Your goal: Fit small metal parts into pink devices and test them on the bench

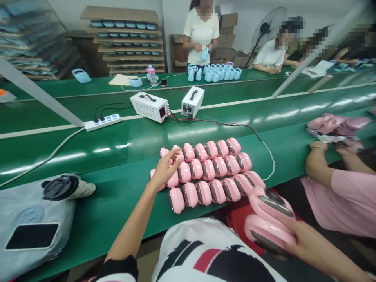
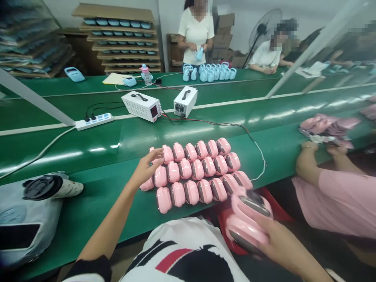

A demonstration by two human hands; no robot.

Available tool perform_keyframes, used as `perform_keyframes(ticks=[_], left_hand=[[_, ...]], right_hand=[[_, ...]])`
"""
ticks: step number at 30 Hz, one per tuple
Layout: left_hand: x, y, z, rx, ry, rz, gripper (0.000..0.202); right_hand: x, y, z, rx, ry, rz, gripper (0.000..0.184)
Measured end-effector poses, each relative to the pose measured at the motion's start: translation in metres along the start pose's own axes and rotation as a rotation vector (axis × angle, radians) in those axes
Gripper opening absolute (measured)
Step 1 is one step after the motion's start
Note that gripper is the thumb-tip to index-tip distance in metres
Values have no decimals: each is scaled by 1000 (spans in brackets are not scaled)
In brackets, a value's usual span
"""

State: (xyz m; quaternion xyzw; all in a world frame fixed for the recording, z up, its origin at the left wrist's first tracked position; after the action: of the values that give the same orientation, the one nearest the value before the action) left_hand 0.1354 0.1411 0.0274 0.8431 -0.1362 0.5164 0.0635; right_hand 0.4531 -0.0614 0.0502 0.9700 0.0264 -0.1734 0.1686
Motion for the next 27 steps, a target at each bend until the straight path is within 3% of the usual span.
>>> perform_keyframes(ticks=[2, 4, 6, 8, 10, 13, 17, 19, 21, 23, 25, 27], left_hand=[[59, 31, 14, -161, -77, 287, 33], [96, 62, 25, -231, -180, 455, 33], [111, 85, 33, -239, -313, 517, 34], [107, 100, 35, -214, -429, 484, 38], [88, 111, 25, -153, -481, 347, 44], [46, 131, -2, -26, -392, 51, 56], [-25, 179, -42, 310, -102, -332, 43], [-68, 213, -49, 488, 123, -541, 47], [-110, 244, -39, 605, 374, -741, 45], [-141, 265, -20, 698, 526, -865, 38], [-158, 271, 4, 746, 614, -905, 32], [-167, 263, 30, 734, 691, -895, 33]], right_hand=[[-23, -16, -9, -96, 112, -98, 59], [-59, -42, -17, -166, 252, -223, 58], [-102, -70, -21, -206, 354, -371, 50], [-147, -93, -20, -218, 374, -553, 52], [-189, -109, -13, -227, 330, -737, 54], [-238, -126, 7, -235, 276, -962, 47], [-285, -143, 34, -177, 290, -1199, 55], [-299, -152, 40, -182, 270, -1255, 49], [-310, -169, 37, -174, 175, -1207, 37], [-314, -201, 26, -160, -52, -999, 26], [-313, -240, 23, -170, -283, -720, 16], [-313, -275, 33, -229, -404, -498, 10]])
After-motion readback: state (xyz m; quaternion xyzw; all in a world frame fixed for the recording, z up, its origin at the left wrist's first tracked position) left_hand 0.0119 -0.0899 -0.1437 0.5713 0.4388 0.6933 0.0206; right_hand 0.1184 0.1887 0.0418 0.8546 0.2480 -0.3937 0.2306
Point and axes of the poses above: each hand's wrist, its own y-axis away from the middle knuckle, its own z-axis out of the palm, x = y × z, the point moved 7 cm from there along -y, towards the middle knuckle, and after that the axes turned 2 degrees about -y, right-handed, at the moved point
